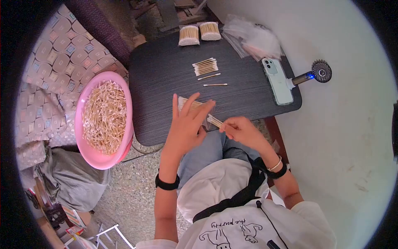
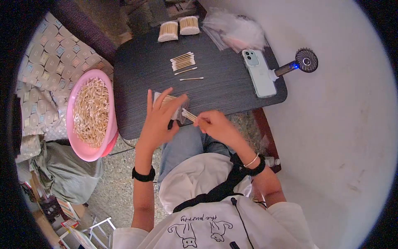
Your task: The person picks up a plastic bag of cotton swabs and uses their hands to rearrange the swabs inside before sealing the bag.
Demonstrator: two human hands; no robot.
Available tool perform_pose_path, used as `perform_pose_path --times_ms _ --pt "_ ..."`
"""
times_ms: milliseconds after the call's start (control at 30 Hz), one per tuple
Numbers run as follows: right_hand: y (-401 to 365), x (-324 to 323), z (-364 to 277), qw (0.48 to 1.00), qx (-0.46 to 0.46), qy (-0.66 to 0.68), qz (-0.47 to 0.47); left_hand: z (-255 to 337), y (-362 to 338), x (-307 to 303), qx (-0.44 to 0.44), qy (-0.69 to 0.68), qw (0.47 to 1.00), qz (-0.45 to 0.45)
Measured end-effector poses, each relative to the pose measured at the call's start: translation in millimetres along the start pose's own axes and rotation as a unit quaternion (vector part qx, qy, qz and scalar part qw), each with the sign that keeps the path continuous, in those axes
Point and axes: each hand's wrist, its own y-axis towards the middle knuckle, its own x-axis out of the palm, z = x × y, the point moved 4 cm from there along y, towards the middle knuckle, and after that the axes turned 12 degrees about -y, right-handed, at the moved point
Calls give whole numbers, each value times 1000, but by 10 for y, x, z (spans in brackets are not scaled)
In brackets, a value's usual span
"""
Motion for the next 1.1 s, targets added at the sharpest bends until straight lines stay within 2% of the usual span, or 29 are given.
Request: perform_pose_path --times_ms 100,300,533,633,733,1100 --pt "26 115 44 1000 4 9 -9 95 -88 -30 -20 -39 997 58" --pt "36 272 30 994 34 93 -53 -4 -298 278 -59 -11 976 209" --pt "32 289 129 970 63 233 -29 -106 -383 344 -18 10 978 208" --pt "14 217 -5 978 52 204 4 -106 -336 297 -22 -1 980 199" --pt "62 213 -26 983 3 181 -21 -68 -288 259 -28 -13 980 196" --pt "55 235 -45 970 -7 241 -44 -106 -315 286 -11 30 978 207"
